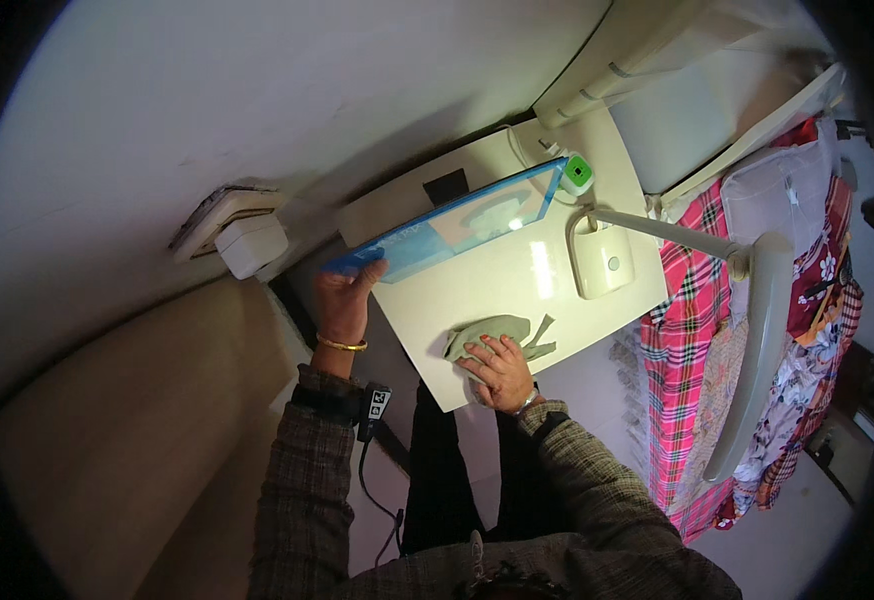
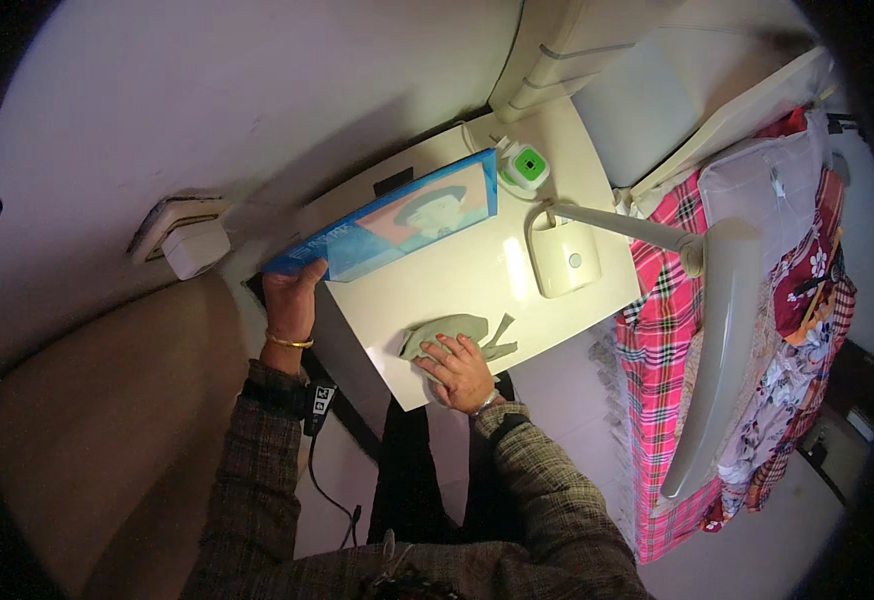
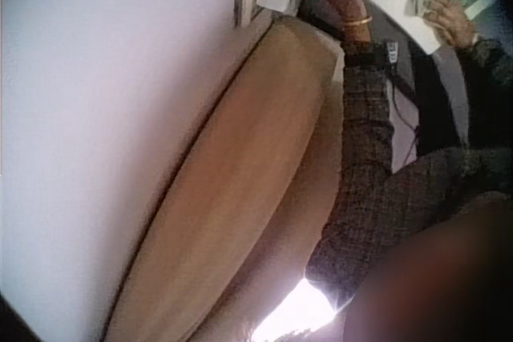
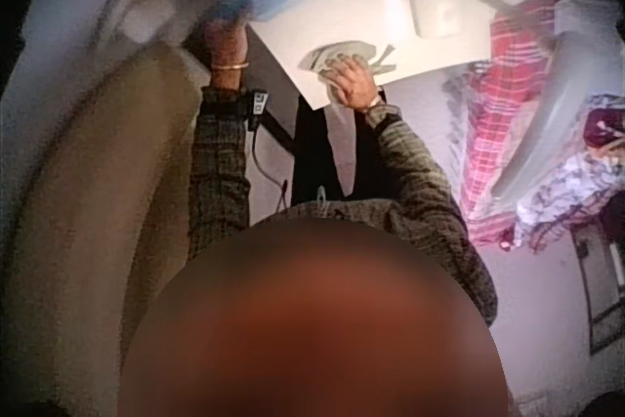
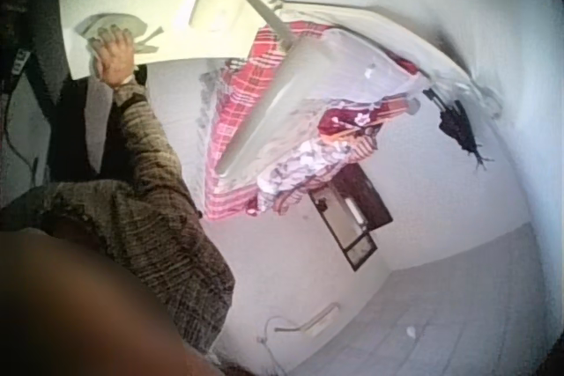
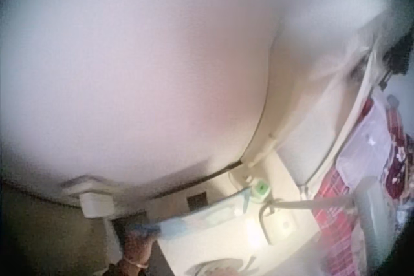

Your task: The person wipes the headboard and side table of a bed with a cloth. They open a drawer, wipe its interior, then close it and continue wiping the headboard and side table surfaces.

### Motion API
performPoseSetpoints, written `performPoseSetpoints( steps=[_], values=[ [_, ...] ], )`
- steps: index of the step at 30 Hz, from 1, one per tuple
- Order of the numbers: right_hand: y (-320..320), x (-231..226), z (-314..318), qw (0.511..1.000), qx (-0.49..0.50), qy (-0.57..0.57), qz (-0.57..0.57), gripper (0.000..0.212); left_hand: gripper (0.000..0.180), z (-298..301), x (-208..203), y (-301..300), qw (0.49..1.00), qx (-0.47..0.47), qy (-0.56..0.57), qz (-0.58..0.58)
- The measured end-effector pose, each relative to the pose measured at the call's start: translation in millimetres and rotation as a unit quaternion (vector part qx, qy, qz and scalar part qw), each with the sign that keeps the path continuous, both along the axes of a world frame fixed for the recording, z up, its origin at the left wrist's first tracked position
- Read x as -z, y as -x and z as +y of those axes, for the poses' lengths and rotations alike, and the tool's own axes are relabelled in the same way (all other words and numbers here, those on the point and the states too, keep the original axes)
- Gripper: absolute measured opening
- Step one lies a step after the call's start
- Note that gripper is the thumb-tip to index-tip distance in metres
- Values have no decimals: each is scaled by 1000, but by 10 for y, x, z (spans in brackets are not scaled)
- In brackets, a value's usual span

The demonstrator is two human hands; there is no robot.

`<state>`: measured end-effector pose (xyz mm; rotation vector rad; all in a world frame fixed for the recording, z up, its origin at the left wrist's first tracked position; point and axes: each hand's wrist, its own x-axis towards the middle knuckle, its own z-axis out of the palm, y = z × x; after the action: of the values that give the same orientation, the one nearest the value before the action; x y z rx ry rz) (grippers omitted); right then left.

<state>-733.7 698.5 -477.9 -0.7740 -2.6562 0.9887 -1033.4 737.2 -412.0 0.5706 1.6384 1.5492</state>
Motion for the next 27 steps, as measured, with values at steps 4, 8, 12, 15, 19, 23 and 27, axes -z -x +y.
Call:
performPoseSetpoints(
  steps=[4, 8, 12, 15, 19, 23, 27],
  values=[
    [6, 7, -13, 1000, 1, 1, -1, 55, 11, 9, 58, -92, 1000, 14, -3, -6],
    [20, -18, -3, 1000, 5, -7, -3, 55, 14, 58, 60, -111, 998, 60, 8, 30],
    [21, -25, -7, 1000, 4, -20, -12, 53, 17, 124, 44, -147, 999, 40, -22, 10],
    [31, -3, -27, 999, 19, -24, 9, 50, 19, 140, 52, -97, 996, 68, 5, 64],
    [49, 14, -38, 999, 17, -24, 20, 49, 27, 60, 203, 19, 988, 126, 54, 64],
    [40, 19, -38, 1000, -4, -16, -11, 53, 47, -340, 532, -222, 1000, 21, -20, -8],
    [48, 76, -87, 999, 6, -45, 14, 52, 56, -1396, 637, -786, 985, -106, 100, 94]
  ],
)
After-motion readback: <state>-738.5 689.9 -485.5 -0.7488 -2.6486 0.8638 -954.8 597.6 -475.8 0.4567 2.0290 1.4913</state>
